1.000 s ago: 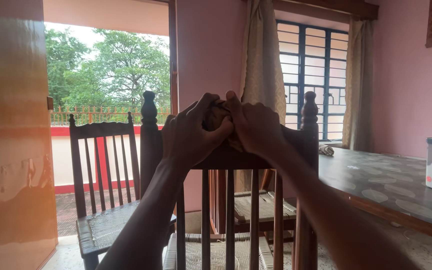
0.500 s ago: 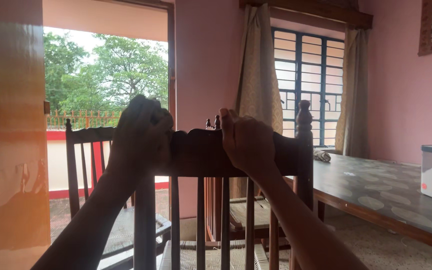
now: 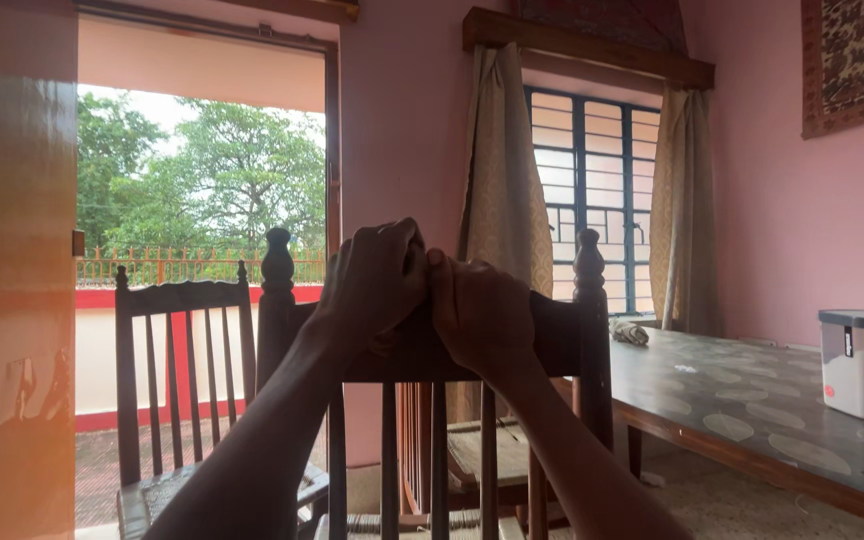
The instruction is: The person wipes a wooden chair with a cloth, cleaning the seat frame, legs, backrest, and vertical slats. The person moves around the chair to reach different sides and continues wiping until the end of the clip.
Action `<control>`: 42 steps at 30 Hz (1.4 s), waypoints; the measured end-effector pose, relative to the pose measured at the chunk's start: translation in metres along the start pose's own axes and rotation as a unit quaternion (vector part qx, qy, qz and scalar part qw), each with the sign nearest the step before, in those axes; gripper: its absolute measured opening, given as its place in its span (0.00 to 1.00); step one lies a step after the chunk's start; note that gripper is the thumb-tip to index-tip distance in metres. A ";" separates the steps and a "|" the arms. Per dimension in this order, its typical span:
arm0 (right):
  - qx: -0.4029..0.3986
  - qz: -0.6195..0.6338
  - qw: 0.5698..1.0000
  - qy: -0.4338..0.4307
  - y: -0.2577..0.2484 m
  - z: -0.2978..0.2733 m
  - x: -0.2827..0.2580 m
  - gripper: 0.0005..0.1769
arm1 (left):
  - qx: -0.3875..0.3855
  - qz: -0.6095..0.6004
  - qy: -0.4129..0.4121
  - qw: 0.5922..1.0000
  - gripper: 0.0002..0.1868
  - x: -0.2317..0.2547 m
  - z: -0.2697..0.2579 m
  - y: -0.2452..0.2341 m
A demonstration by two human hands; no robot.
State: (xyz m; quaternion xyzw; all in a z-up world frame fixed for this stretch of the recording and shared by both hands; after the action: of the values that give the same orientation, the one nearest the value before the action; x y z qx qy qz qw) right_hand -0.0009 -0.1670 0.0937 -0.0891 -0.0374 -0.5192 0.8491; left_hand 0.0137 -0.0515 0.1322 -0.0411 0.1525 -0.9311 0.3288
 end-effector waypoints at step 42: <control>-0.003 -0.017 1.000 0.026 -0.001 0.001 -0.007 0.30 | 0.015 0.336 0.001 0.942 0.16 -0.021 -0.032 -0.021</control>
State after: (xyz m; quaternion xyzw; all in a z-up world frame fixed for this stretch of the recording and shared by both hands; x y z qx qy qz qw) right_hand -0.0044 -0.1614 0.0934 -0.0780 -0.0153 -0.5361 0.8404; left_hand 0.0116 -0.0152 0.1083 0.0187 0.1435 -0.7691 0.6225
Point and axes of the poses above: each hand's wrist, its own z-axis towards the middle knuckle, its own y-axis out of the palm, x = y × z, the point moved 8 cm from there along z, towards the middle knuckle
